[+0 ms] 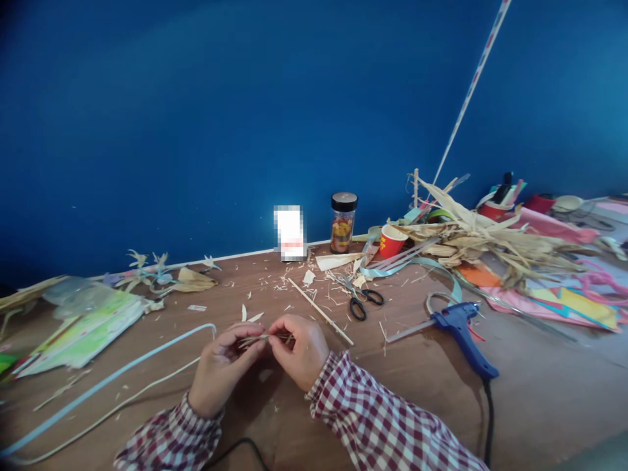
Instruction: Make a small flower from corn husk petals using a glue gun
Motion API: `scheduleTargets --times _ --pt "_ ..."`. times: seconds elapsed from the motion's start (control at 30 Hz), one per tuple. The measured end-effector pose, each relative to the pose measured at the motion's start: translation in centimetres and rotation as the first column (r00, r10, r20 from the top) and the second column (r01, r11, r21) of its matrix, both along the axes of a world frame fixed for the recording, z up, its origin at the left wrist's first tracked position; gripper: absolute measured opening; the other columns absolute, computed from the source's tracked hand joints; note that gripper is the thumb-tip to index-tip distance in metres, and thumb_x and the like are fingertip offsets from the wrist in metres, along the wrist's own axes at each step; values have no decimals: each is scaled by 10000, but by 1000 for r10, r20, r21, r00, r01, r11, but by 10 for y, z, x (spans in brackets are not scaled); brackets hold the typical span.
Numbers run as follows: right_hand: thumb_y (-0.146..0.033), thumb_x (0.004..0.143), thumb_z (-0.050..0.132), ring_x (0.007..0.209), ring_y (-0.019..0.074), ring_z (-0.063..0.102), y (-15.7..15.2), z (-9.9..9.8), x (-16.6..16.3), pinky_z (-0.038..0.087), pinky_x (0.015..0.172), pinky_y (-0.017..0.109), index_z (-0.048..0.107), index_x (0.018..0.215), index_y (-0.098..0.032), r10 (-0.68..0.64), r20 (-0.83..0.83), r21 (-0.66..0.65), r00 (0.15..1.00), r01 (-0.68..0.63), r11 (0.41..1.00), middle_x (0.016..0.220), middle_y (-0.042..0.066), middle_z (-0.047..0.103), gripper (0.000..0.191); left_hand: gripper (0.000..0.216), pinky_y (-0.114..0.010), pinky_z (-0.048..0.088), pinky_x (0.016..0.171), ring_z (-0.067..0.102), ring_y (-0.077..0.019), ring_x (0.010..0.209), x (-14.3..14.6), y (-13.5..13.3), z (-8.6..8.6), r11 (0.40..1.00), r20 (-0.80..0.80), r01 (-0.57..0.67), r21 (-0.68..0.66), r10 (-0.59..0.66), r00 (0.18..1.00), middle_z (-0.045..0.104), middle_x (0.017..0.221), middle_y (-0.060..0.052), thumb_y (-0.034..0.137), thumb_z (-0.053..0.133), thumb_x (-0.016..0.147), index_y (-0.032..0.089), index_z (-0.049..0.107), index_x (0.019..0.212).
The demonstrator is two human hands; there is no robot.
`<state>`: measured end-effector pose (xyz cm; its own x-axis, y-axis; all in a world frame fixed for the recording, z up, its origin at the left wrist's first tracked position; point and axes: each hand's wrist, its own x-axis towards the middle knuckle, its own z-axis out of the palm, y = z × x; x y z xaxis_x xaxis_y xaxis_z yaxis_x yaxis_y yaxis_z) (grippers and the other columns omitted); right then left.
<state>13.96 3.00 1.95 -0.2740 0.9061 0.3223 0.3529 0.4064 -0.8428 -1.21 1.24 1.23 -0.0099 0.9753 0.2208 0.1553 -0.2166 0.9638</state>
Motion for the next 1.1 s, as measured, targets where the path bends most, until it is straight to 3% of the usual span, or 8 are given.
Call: scheduleTargets --times 0.27,0.57,0.87,1.1 --pt "-172 745 508 632 108 548 1 -2 0 420 561 198 571 793 -187 6 2 -10 1000 -6 1000 728 2 601 81 69 -273 487 694 594 -170 768 1 1 1 997 -88 -43 67 48 995 630 795 -52 173 618 677 166 626 745" --pt "-215 752 507 613 117 553 1 0 0 430 567 212 576 766 -187 21 -78 -111 997 -29 993 683 3 605 76 182 -266 513 628 637 -180 671 5 -3 0 983 74 -79 -166 93 993 683 774 -55 225 670 621 170 654 793" --pt "-204 743 516 626 119 559 1 0 0 426 574 211 588 755 -182 28 -97 -125 995 -40 991 687 3 607 76 131 -236 508 582 631 -165 632 6 -3 1 979 56 -116 -167 127 990 683 710 -37 221 670 620 167 652 738" --pt "-200 738 519 620 120 548 2 -2 0 422 573 213 585 740 -182 33 -125 -158 992 -52 986 670 -1 598 68 177 -243 497 580 618 -159 636 8 -2 -2 966 165 -53 -252 97 981 667 707 -36 235 664 637 154 625 789"
